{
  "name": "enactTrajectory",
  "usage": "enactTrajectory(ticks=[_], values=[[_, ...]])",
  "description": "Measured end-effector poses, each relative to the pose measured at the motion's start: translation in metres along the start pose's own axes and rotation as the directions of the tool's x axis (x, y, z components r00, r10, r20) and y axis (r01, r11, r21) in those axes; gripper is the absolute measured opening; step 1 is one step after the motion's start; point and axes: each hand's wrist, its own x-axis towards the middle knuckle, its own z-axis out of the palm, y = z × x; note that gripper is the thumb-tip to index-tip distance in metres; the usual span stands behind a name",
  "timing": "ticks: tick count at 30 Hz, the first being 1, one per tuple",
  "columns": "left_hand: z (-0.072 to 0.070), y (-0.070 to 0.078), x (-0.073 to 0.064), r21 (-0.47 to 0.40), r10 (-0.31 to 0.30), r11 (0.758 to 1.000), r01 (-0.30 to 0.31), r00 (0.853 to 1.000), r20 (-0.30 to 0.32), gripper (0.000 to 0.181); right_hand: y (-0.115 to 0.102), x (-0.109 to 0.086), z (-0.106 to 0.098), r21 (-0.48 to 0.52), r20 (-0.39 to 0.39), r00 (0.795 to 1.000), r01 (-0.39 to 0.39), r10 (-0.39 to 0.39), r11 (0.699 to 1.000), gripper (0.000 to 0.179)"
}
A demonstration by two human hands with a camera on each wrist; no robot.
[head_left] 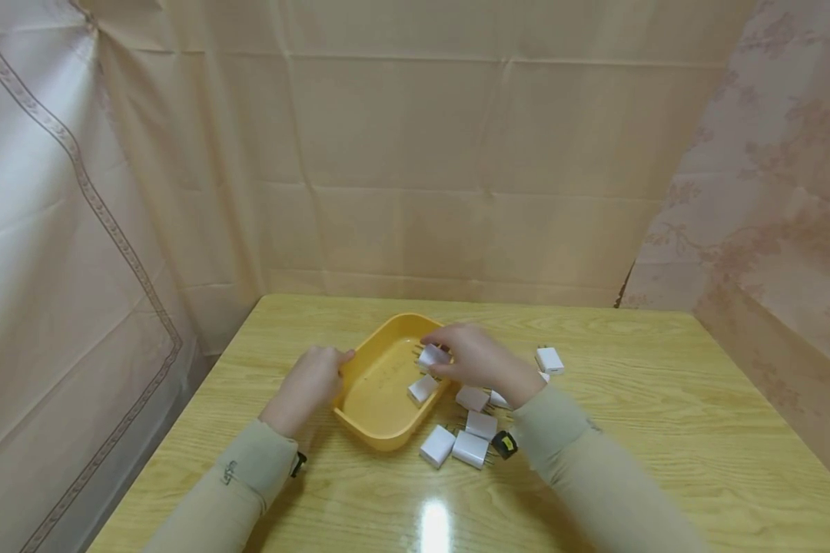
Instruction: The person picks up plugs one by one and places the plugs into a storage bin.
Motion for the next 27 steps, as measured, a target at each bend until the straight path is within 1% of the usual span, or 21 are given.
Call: enactTrajectory(ticks=[7, 11, 16, 20, 23, 27], values=[[0.001, 0.0, 0.001, 0.006, -0.007, 1.0, 0.007, 1.0, 0.007, 0.047, -0.002, 0.007, 0.008, -0.011, 0.018, 1.0, 0.019, -0.019, 1.0, 0.039], [0.001, -0.001, 0.0, 0.007, -0.006, 1.0, 0.006, 1.0, 0.009, 0.046, -0.006, 0.009, 0.012, -0.003, 0.046, 0.999, 0.007, -0.007, 1.0, 0.039], [0.0, -0.002, -0.001, 0.006, 0.003, 1.0, -0.003, 1.0, -0.004, 0.046, -0.007, 0.012, 0.018, -0.003, 0.077, 0.997, -0.02, 0.02, 1.0, 0.039], [0.0, -0.001, -0.001, -0.007, 0.009, 1.0, -0.009, 1.0, -0.007, 0.048, -0.009, 0.013, 0.022, -0.003, 0.093, 0.996, -0.015, 0.015, 1.0, 0.037], [0.0, 0.0, -0.001, -0.016, 0.001, 1.0, -0.001, 1.0, -0.003, 0.049, -0.01, 0.013, 0.024, -0.007, 0.105, 0.994, -0.012, 0.013, 1.0, 0.037], [0.001, 0.0, -0.001, -0.019, -0.003, 1.0, 0.003, 1.0, -0.002, 0.048, -0.013, 0.012, 0.025, 0.0, 0.118, 0.993, -0.029, 0.029, 1.0, 0.038]])
